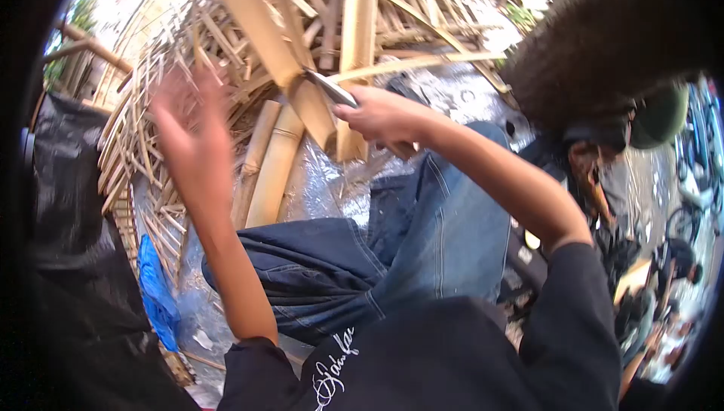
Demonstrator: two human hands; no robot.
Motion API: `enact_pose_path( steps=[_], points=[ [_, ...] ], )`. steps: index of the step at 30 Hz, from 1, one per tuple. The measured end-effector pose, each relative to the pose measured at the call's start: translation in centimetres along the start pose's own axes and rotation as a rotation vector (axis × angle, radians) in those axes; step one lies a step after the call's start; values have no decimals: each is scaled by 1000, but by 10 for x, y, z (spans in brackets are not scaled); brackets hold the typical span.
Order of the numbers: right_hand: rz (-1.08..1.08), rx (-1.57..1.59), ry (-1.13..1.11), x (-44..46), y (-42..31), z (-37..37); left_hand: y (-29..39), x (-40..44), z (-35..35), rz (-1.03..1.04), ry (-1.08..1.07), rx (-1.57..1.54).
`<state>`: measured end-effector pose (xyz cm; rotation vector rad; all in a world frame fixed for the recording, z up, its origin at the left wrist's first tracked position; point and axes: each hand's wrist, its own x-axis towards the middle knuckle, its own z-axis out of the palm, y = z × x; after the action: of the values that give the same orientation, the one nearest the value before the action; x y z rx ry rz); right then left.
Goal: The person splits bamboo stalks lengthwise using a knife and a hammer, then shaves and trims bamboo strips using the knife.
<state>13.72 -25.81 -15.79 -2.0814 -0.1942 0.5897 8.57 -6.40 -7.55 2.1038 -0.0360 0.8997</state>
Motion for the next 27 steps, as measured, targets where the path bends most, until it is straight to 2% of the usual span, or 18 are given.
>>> enact_pose_path(
  steps=[1,2,3,5,6,7,11,13,15,16,17,19,21,23,24,25,27],
  points=[
    [-2,-137,50,-1,-3,3,1,24,12,108,85,-101],
    [-137,-259,175,6,8,12,2,48,25,224,160,-193],
    [-270,-389,298,11,20,24,2,64,40,192,244,-198],
    [-109,-342,236,1,7,34,1,86,51,148,256,-26],
    [-228,-403,330,-8,9,37,-1,94,53,194,339,6],
    [-175,-406,309,-12,6,40,0,96,54,237,422,41],
    [-243,-379,348,-12,17,52,-7,96,60,235,310,94],
    [-261,-383,344,-10,11,50,-15,103,66,266,440,-27],
    [-96,-253,144,-12,1,40,-25,112,65,236,410,4],
    [-191,-292,204,-10,4,40,-26,116,65,330,406,73],
    [-185,-293,202,-7,6,37,-26,117,67,422,400,137],
    [-43,-234,156,-6,9,30,-22,113,73,344,338,141],
    [-79,-258,161,-9,11,24,-12,104,79,308,364,-55],
    [196,-1,4,-12,-2,17,-12,103,75,297,350,-50],
    [175,-48,-21,-20,-9,24,-11,106,73,294,351,-44],
    [65,-136,167,-16,1,48,-13,107,70,285,348,-34],
    [-6,-197,342,-9,10,75,-16,104,65,262,327,-2]
  ],
)
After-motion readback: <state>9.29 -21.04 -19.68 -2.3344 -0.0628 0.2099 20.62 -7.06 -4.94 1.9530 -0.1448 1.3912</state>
